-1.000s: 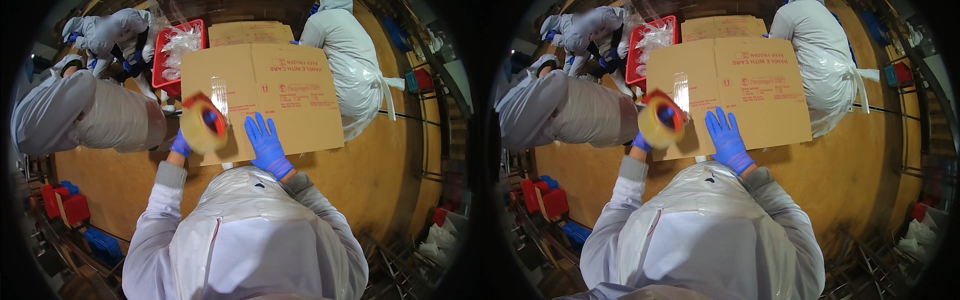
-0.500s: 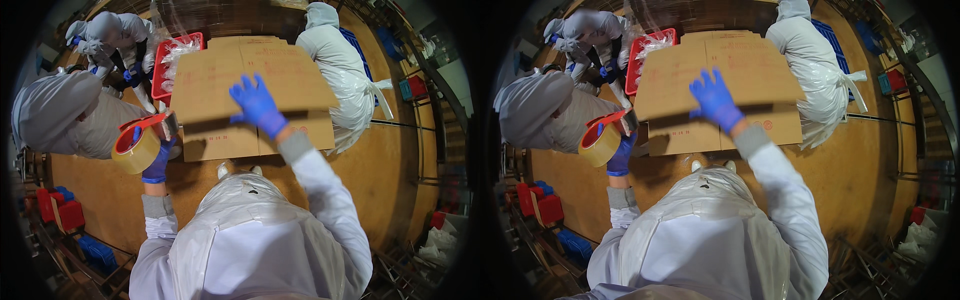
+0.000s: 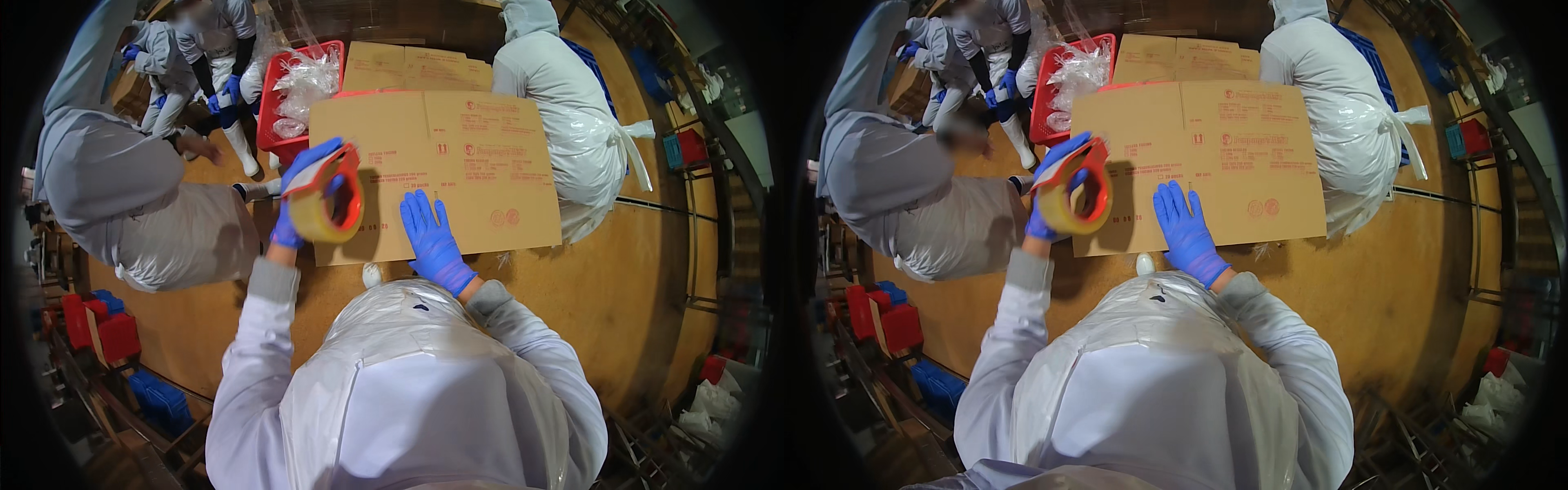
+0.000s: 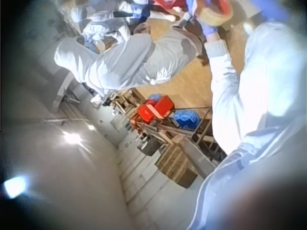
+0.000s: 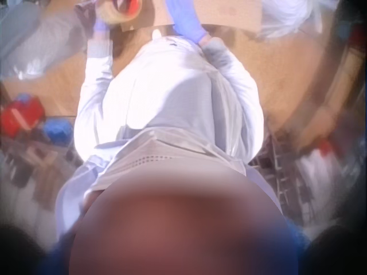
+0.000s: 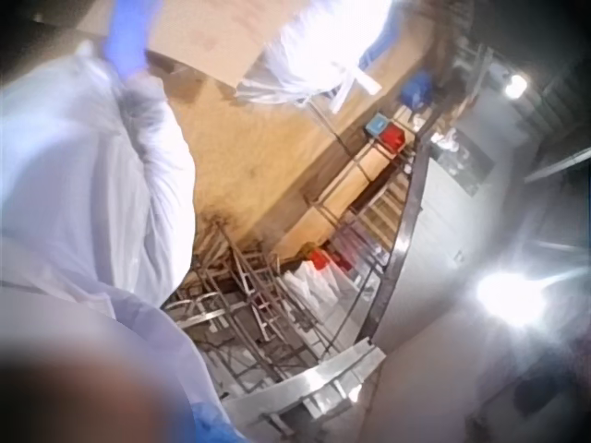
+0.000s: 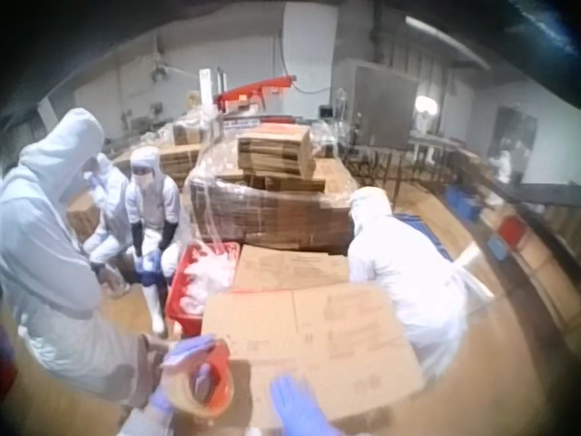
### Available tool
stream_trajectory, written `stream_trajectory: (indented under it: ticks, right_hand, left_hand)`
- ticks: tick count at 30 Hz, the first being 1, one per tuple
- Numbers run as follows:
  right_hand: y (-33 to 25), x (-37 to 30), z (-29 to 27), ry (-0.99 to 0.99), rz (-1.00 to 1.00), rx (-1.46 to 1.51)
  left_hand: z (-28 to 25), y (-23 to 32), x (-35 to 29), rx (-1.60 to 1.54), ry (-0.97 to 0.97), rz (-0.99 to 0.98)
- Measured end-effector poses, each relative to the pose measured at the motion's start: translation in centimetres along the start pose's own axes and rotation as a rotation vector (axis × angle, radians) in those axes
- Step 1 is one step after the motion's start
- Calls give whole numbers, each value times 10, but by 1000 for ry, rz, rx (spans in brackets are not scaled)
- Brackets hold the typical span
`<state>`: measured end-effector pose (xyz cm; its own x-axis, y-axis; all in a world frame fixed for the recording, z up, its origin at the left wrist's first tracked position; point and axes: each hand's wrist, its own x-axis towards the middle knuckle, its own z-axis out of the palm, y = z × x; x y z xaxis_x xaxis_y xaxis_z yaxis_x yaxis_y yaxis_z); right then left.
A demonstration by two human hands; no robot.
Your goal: The person tapes cardboard boxes on a conveyor belt using a handheld tape dispenser. They repeatedly apply tape across the top seam of each box and move the sealed boxes along the line. Other workers in protective gear are visible in the background.
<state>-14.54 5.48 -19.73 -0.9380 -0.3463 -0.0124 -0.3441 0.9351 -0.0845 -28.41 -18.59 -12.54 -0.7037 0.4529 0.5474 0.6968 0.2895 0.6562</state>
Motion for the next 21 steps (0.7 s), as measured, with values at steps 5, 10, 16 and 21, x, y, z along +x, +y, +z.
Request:
stream_trajectory:
  ticks: [5, 10, 16, 21]
  right_hand:
    - [2, 4, 5, 12, -6, 104]
    - [3, 12, 7, -19, 48, 48]
    - [2, 17, 4, -31, 57, 19]
    - [-6, 24, -2, -2, 15, 9]
  left_hand:
    - [32, -65, 46, -670, -76, -491]
    - [37, -47, 15, -740, -245, -688]
    - [27, 1, -46, -466, -342, -593]
    - [42, -91, -72, -859, 20, -955]
